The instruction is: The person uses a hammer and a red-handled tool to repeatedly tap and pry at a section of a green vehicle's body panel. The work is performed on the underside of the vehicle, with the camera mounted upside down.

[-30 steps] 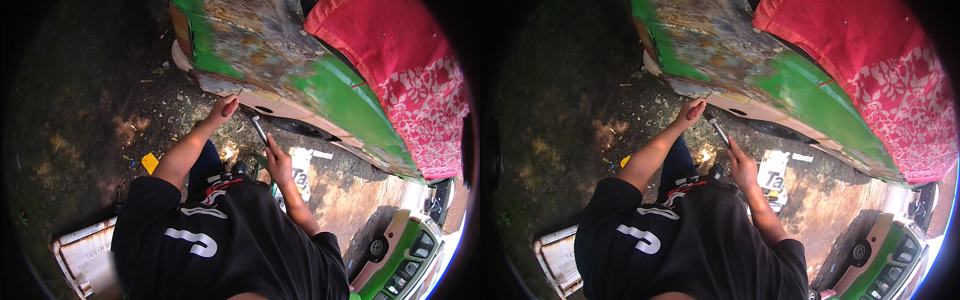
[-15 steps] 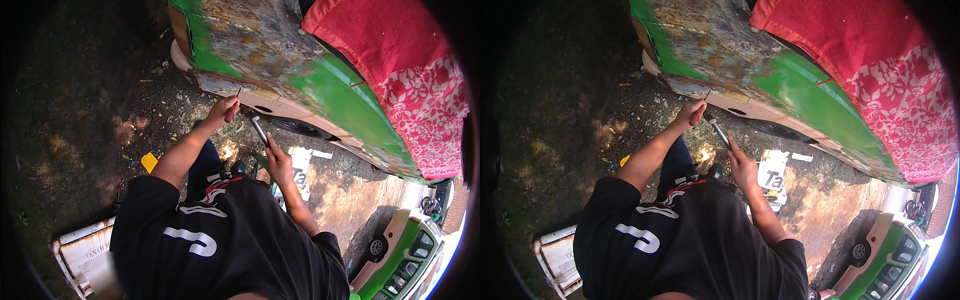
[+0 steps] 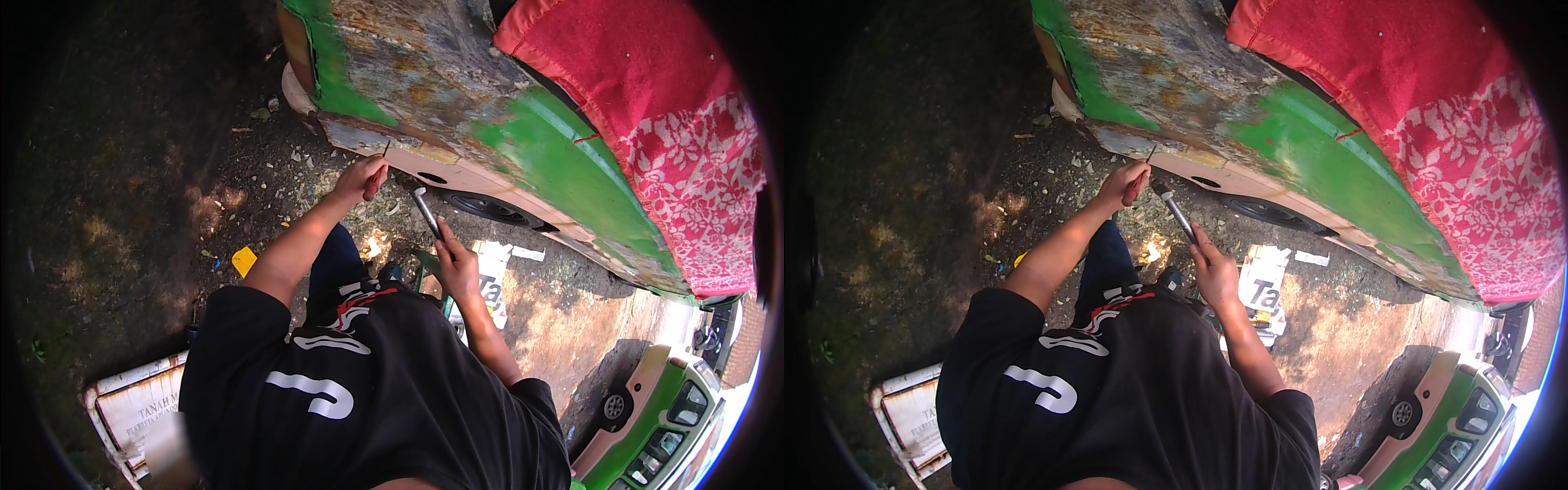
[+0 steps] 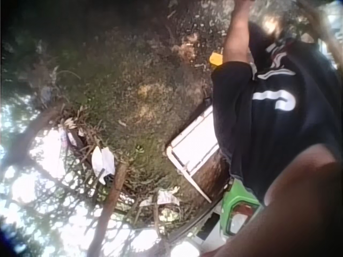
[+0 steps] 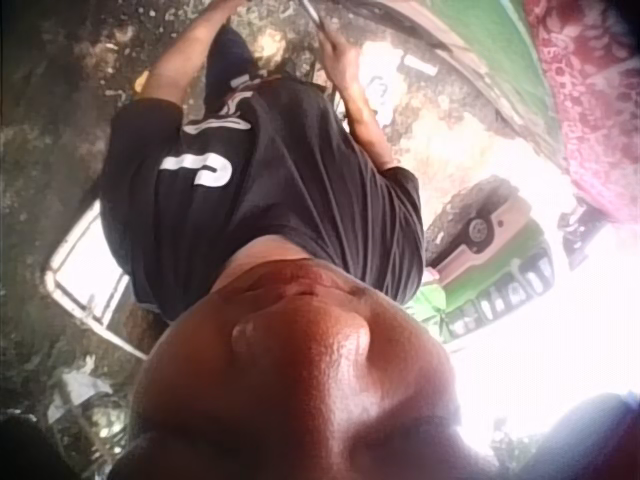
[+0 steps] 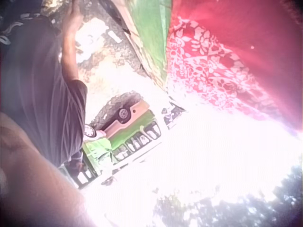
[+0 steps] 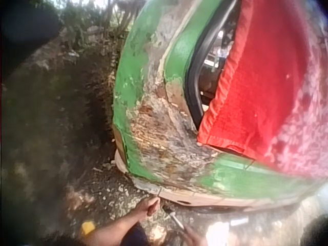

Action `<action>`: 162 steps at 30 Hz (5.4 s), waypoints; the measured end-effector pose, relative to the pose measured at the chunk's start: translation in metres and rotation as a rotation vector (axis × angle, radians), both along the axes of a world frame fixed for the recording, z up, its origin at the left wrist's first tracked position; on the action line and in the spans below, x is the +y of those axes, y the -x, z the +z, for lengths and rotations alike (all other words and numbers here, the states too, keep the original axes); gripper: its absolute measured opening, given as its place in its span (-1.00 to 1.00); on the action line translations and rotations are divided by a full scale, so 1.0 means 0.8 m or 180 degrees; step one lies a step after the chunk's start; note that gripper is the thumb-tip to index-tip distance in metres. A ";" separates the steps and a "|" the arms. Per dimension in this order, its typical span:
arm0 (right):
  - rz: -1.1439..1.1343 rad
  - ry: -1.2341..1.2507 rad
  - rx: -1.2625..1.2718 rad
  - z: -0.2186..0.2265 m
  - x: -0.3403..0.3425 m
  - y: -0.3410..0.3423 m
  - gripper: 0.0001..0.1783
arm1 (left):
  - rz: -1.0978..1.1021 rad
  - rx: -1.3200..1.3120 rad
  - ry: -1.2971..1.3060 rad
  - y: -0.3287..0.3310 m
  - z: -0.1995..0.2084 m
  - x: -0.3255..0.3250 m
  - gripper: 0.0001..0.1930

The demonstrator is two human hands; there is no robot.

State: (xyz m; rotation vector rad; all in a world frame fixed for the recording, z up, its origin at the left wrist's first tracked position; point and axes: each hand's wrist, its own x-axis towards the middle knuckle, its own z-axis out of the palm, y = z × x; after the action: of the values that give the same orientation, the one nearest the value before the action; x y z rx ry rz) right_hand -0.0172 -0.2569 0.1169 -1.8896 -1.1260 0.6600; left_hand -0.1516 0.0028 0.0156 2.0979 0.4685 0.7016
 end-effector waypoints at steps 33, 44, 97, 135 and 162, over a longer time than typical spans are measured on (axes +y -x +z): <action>-0.0138 0.0344 -0.0082 -0.003 -0.010 -0.004 -0.54 | -0.0185 0.0255 0.0280 -0.008 -0.004 -0.010 -0.86; -0.0176 0.0322 -0.0002 0.000 -0.013 -0.004 -0.54 | -0.0158 0.0249 0.0164 -0.015 -0.004 -0.004 -0.89; -0.0650 -0.0052 0.0143 0.004 -0.012 -0.020 -0.54 | -0.0459 0.0306 -0.0399 -0.033 0.036 0.019 -0.88; -0.0388 -0.0051 -0.0011 0.012 -0.028 -0.014 -0.55 | -0.0255 0.0196 -0.0361 -0.026 0.021 -0.008 -0.88; -0.0564 -0.0025 0.0432 -0.013 -0.025 -0.018 -0.71 | 0.0206 0.0316 -0.0191 -0.010 0.021 -0.003 -0.80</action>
State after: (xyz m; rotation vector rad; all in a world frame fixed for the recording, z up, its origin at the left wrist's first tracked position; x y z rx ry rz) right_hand -0.0025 -0.2769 0.1064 -1.8822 -0.8634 0.6716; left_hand -0.1438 0.0008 0.0325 2.1895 0.5791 0.6578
